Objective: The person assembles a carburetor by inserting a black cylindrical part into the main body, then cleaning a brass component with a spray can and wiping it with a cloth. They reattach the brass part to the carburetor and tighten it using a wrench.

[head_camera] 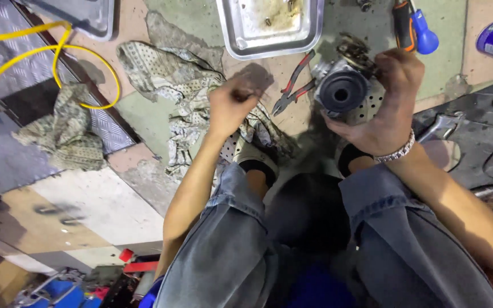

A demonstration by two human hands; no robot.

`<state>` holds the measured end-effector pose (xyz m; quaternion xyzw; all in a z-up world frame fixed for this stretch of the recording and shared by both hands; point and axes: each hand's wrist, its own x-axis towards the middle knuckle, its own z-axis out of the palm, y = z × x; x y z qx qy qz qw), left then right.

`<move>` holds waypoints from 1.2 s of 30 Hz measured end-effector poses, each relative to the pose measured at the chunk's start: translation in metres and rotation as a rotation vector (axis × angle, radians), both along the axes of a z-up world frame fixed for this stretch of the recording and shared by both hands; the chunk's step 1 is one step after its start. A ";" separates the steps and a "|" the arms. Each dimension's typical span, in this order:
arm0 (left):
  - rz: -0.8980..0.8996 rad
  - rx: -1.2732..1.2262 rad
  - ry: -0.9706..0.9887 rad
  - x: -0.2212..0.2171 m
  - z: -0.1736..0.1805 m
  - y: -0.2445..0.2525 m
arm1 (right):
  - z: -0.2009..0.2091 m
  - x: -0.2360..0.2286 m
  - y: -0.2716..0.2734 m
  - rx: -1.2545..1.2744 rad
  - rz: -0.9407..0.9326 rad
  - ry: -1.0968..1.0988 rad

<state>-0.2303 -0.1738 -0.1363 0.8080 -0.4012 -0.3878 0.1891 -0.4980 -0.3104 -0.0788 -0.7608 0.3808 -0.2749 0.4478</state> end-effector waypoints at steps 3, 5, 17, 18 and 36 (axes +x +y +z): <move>0.047 -0.276 0.202 0.005 0.087 -0.015 | 0.006 0.011 -0.003 -0.119 -0.001 0.117; 0.045 -0.506 0.150 0.001 0.136 -0.028 | 0.009 0.020 -0.006 -0.133 0.047 0.119; -0.132 -0.627 0.019 -0.015 0.159 -0.050 | 0.016 0.047 -0.007 -0.205 0.148 0.120; -0.131 -0.626 0.016 -0.015 0.154 -0.046 | 0.017 0.047 -0.006 -0.203 0.150 0.118; -0.258 -0.629 -0.173 -0.021 0.147 -0.050 | 0.012 0.048 -0.001 -0.179 0.168 0.116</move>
